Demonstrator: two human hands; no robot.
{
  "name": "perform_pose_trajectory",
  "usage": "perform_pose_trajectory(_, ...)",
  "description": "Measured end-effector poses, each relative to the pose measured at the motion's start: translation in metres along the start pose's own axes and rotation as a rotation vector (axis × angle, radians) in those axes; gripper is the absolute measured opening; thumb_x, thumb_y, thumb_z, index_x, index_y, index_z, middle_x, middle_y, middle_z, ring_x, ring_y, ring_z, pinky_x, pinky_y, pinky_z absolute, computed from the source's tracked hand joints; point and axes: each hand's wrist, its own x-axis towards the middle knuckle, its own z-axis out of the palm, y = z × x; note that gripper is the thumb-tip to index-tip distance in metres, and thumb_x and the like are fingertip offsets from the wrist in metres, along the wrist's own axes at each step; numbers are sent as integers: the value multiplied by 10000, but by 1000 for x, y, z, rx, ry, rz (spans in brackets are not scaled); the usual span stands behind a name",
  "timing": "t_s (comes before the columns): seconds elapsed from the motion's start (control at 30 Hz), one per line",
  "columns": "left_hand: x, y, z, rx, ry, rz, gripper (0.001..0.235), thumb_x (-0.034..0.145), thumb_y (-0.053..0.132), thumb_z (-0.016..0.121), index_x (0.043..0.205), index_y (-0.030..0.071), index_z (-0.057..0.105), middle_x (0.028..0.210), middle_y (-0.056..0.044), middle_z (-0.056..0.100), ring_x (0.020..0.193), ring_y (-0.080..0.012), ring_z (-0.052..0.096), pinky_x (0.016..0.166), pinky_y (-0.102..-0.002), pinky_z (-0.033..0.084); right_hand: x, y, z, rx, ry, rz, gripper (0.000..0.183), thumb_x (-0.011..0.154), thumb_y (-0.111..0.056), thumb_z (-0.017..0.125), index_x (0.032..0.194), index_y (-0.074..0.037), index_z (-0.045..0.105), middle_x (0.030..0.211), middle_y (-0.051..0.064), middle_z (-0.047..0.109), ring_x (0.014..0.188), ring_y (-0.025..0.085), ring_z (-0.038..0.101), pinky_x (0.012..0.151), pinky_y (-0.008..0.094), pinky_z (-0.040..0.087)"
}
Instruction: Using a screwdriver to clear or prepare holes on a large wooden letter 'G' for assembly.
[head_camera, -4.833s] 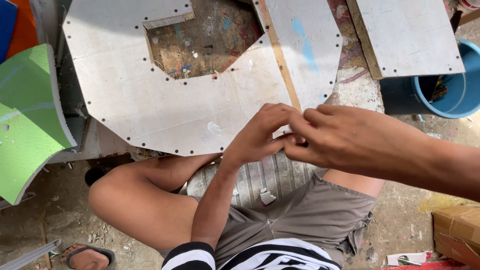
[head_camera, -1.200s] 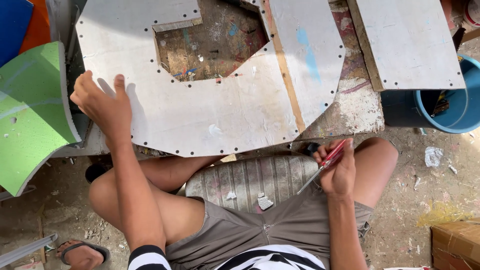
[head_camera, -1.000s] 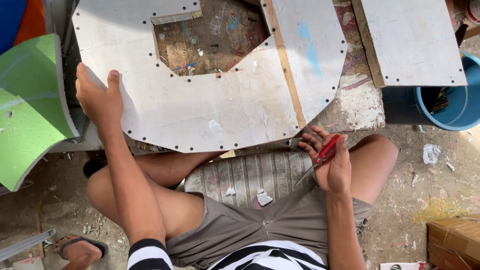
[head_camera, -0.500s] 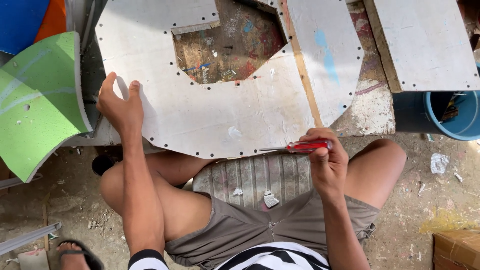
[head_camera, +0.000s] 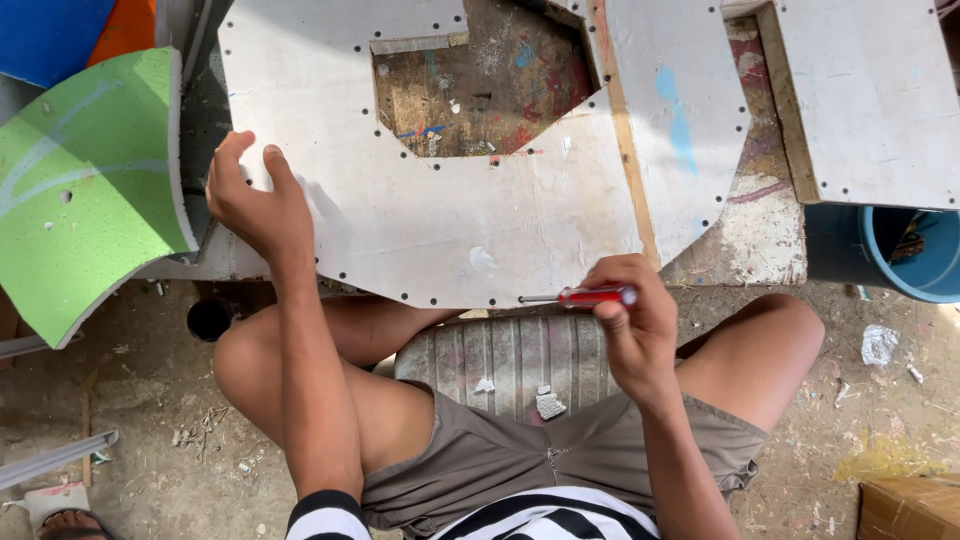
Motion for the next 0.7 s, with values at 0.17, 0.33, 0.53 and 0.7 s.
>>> perform_pose_trajectory(0.17,-27,90,-1,-402,-313,154,76,1001,80,715,1062,44,744,949,-130,750,937,-295,742,909,-430,546,16,-30,28,106,-158,3,391,982,-329,616,1154,20,658,939,168,705,855,260,669,810,401,563)
perform_pose_trajectory(0.33,-48,110,1,-572,-542,186,54,985,113,735,1015,92,774,890,-77,776,862,-249,766,856,-380,585,14,-9,55,253,-59,32,273,1047,-212,550,1121,44,609,799,150,684,744,201,600,762,362,557)
perform_pose_trajectory(0.53,-50,103,6,-573,-625,121,136,1024,214,678,1016,101,755,834,-75,770,805,-230,762,807,-358,600,14,23,65,568,98,27,450,1108,-352,333,751,-91,411,547,25,267,503,160,242,481,304,323)
perform_pose_trajectory(0.7,-48,105,7,-641,-680,91,145,1034,190,653,1041,83,752,870,-122,773,826,-292,756,824,-411,601,47,9,51,770,-748,-17,554,1027,-217,470,477,-145,483,396,-10,386,334,152,266,363,301,255)
